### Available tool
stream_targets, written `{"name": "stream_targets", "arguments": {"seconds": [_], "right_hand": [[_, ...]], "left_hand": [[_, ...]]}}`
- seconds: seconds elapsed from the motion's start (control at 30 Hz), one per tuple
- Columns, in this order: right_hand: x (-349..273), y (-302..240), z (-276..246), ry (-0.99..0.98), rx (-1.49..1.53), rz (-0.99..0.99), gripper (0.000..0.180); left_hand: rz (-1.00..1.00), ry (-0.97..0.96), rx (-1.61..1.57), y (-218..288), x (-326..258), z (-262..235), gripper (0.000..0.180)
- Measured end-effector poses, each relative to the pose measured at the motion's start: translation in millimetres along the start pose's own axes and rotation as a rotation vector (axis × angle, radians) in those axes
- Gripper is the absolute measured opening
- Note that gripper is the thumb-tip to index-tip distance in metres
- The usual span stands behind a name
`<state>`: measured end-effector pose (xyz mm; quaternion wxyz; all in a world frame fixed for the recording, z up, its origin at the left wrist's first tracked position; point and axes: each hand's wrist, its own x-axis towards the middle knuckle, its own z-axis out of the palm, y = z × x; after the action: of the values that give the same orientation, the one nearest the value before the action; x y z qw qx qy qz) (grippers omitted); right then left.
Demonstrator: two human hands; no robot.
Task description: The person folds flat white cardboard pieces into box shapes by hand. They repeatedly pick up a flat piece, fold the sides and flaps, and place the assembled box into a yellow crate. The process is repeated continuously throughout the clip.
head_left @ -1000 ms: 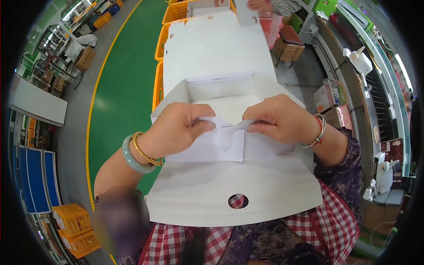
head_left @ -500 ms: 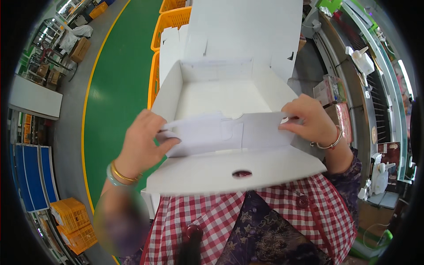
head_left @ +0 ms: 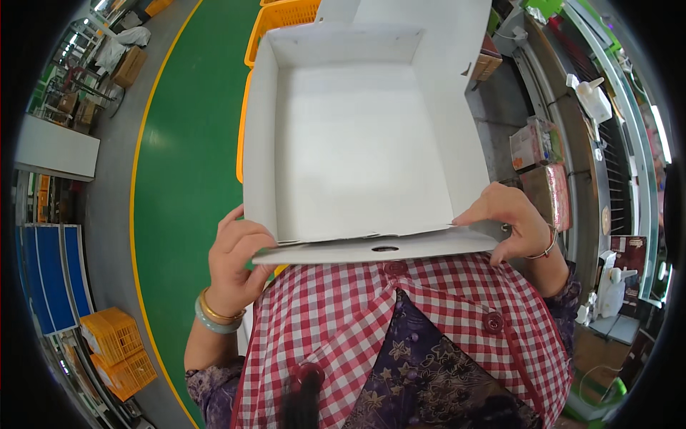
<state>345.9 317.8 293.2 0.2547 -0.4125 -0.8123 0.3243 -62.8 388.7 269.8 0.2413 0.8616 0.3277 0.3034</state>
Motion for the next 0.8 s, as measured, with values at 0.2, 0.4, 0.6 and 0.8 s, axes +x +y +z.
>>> {"name": "stream_targets", "arguments": {"seconds": [0.2, 0.4, 0.6, 0.8], "right_hand": [[-5, -2, 17, 0.08, -0.112, 0.124, 0.029], [38, 24, 43, 0.555, 0.096, 0.328, 0.027], [54, 44, 43, 0.378, -0.29, 0.064, 0.026], [40, 24, 44, 0.121, -0.517, -0.12, 0.031]], "left_hand": [[-0.017, 0.068, 0.098, -1, -11, 14, 0.005], [-0.39, 0.335, -0.103, -19, 8, 43, 0.015], [-0.554, 0.19, -0.099, -23, 11, 37, 0.03], [-0.221, 0.014, 0.209, -14, -5, 30, 0.023]]}}
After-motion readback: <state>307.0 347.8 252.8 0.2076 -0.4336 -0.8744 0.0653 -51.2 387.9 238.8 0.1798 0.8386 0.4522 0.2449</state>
